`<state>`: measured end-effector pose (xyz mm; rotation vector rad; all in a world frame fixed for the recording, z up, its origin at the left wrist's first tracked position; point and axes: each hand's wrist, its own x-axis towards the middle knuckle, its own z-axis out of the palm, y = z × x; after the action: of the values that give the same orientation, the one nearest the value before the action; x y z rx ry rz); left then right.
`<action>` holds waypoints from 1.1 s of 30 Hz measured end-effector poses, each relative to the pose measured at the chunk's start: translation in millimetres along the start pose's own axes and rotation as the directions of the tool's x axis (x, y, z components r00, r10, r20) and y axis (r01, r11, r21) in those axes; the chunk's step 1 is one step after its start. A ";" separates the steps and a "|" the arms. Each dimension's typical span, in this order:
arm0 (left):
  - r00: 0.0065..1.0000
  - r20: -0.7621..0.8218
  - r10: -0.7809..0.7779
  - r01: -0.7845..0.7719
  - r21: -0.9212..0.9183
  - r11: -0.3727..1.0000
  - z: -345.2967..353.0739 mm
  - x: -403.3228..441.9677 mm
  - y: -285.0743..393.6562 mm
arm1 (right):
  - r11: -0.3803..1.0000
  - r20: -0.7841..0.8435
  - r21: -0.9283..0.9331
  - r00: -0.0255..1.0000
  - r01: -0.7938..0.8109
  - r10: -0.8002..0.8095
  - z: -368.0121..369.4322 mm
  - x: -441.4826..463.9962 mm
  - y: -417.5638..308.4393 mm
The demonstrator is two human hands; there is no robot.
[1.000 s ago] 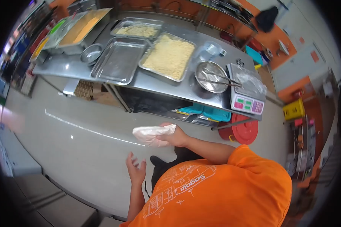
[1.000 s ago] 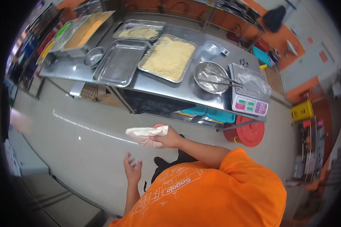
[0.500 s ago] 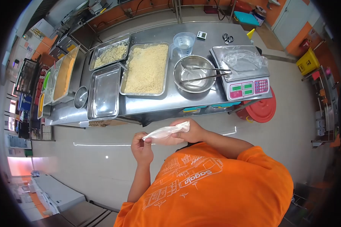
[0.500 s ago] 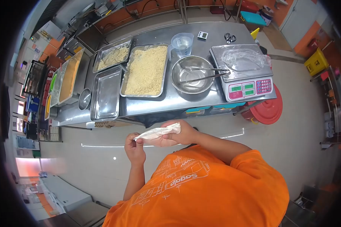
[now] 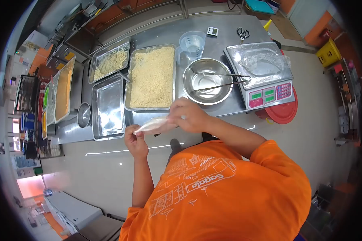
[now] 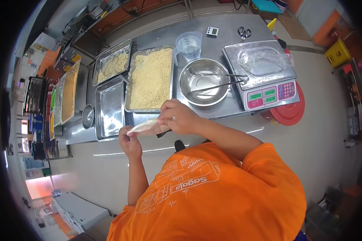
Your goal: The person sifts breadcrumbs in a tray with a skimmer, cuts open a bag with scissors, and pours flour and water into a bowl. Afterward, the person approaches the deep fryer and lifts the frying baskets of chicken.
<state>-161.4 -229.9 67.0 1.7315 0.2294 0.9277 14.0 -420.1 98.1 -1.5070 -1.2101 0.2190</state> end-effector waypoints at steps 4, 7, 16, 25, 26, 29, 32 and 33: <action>0.991 0.008 -0.131 0.132 -0.057 0.990 -19.3 15.9 -18.0 | 0.992 0.031 -0.018 0.992 -0.121 0.122 19.9 13.6 -9.0; 0.990 -0.018 -0.141 0.140 -0.017 0.990 -30.3 24.8 -7.8 | 0.945 0.088 -0.049 0.941 -0.324 0.328 14.0 28.2 -17.0; 0.984 0.149 -0.103 0.049 0.330 0.943 -42.5 59.5 21.0 | 0.883 -0.076 -0.315 0.936 -0.349 0.343 12.6 48.9 -37.4; 0.955 0.296 0.017 -0.126 0.353 0.927 -60.8 75.0 12.5 | 0.811 -0.112 -0.496 0.949 -0.311 0.295 23.5 48.8 -38.1; 0.948 0.315 0.039 -0.149 0.334 0.931 -60.8 77.3 11.5 | 0.783 -0.162 -0.479 0.917 -0.396 0.364 22.5 50.7 -36.2; 0.961 0.275 -0.025 -0.084 0.380 0.921 -54.1 84.0 12.6 | 0.829 -0.057 -0.399 0.913 -0.391 0.403 23.0 53.2 -45.0; 0.968 0.248 -0.036 -0.059 0.365 0.929 -57.9 85.1 8.0 | 0.880 0.016 -0.236 0.904 -0.412 0.427 35.6 42.2 -47.1; 0.958 0.287 -0.006 -0.101 0.357 0.929 -53.7 84.6 7.5 | 0.868 -0.030 -0.318 0.919 -0.381 0.392 37.7 42.6 -45.7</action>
<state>-143.0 -145.2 117.8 2.2041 0.1796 0.6857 -18.3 -371.5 141.9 -2.0375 -0.9897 0.3299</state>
